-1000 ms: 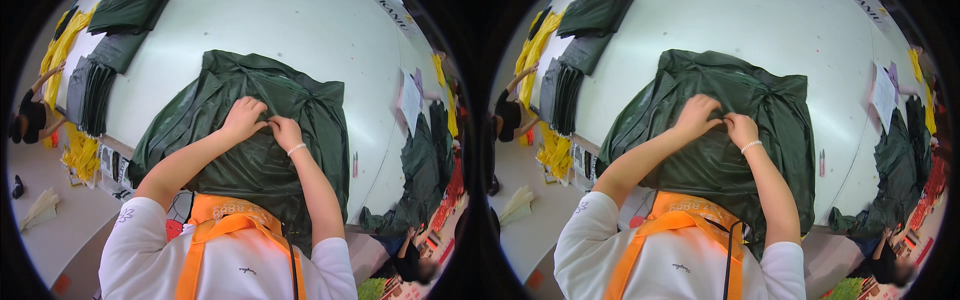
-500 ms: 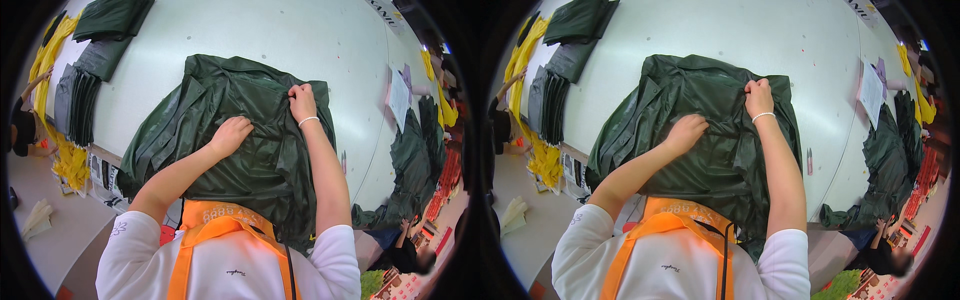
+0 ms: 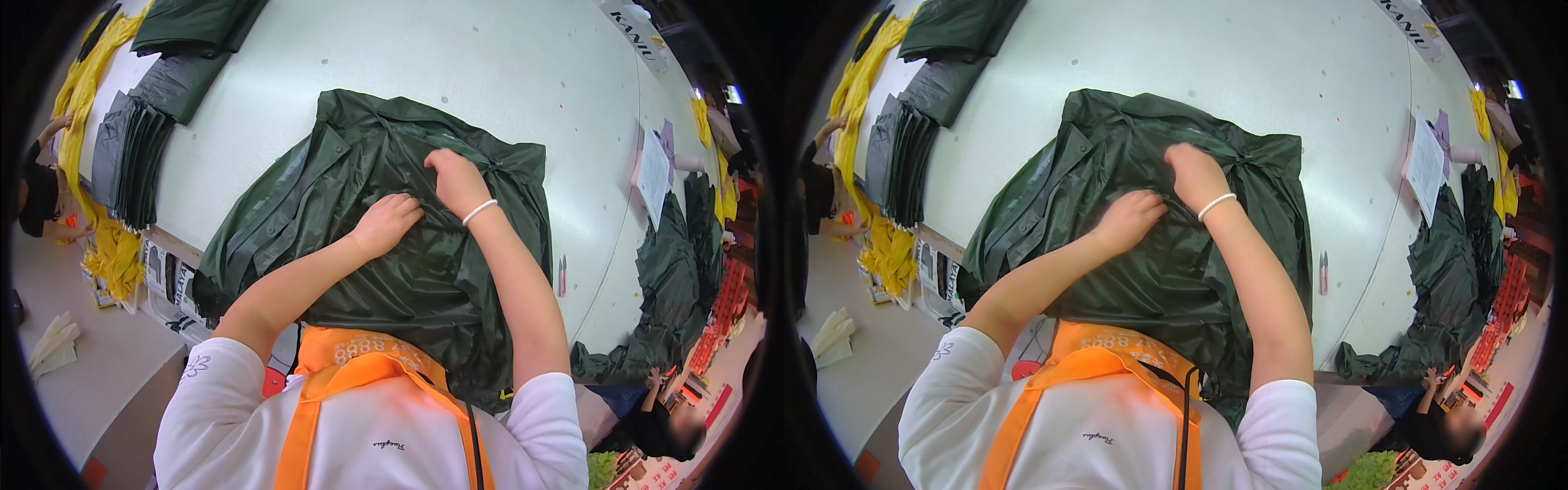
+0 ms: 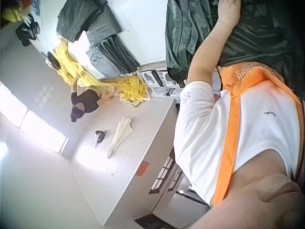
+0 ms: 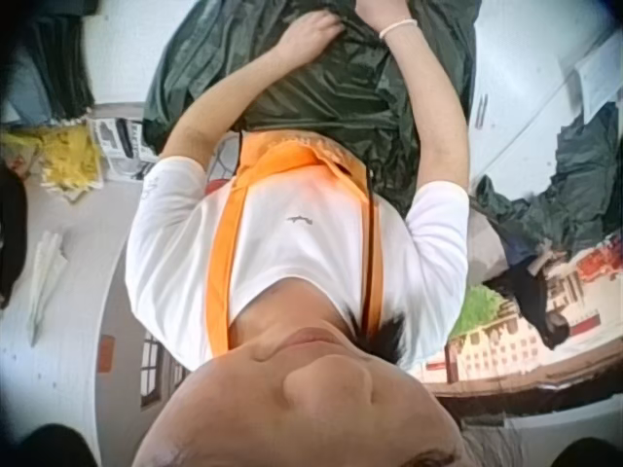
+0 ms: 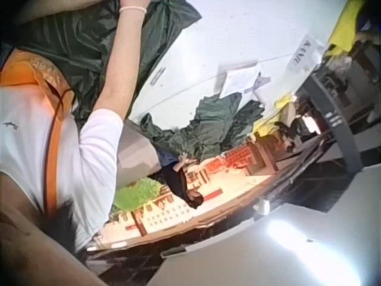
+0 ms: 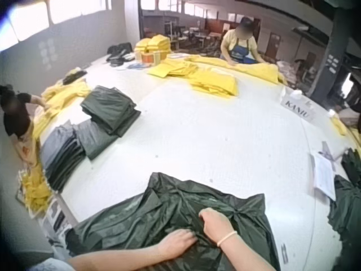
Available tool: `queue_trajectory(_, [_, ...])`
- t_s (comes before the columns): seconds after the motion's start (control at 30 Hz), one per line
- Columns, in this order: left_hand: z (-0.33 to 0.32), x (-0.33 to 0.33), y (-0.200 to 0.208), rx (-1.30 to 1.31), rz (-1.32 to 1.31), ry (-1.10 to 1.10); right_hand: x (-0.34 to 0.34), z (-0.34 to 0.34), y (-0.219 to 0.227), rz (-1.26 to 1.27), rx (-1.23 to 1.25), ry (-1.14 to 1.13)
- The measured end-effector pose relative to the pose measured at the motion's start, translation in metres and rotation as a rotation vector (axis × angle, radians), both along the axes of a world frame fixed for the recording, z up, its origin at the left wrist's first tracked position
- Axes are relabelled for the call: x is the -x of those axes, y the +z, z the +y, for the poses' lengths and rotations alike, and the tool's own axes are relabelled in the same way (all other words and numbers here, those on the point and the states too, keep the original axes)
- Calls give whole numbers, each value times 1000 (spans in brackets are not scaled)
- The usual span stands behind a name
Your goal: The person folds a green jacket on a white table. They smooth the fabric, fold the sleeves inward, fold the body in half, and then fold it again into a compact rectangle before placing it on a stack.
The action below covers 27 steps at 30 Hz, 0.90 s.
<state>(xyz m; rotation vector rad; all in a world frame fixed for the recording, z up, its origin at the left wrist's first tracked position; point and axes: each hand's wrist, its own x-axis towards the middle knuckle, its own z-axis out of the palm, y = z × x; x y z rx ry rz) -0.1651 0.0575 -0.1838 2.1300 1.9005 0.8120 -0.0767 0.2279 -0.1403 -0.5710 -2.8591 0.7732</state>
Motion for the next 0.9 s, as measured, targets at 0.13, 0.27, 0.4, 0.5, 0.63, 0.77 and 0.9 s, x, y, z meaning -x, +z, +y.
queue_trajectory(0.13, [6,6,3,70,-84,-13,-15,-12,-9,-118,-315,251])
queue_trajectory(0.27, [14,19,8,161,-188,-24,-41,-21,2,6,-186,270])
queue_trajectory(0.4, [35,38,12,277,-368,-48,-62,-32,-2,55,-26,175])
queue_trajectory(0.5, [54,50,12,465,-683,49,-64,-30,-25,220,-126,25])
queue_trajectory(0.63, [65,44,12,230,-284,147,-46,-23,-45,225,-43,-230])
queue_trajectory(0.77, [47,9,21,54,37,39,-37,-11,-54,58,97,-382])
queue_trajectory(0.9, [45,19,6,1,-15,75,-33,-26,-22,29,-184,-285])
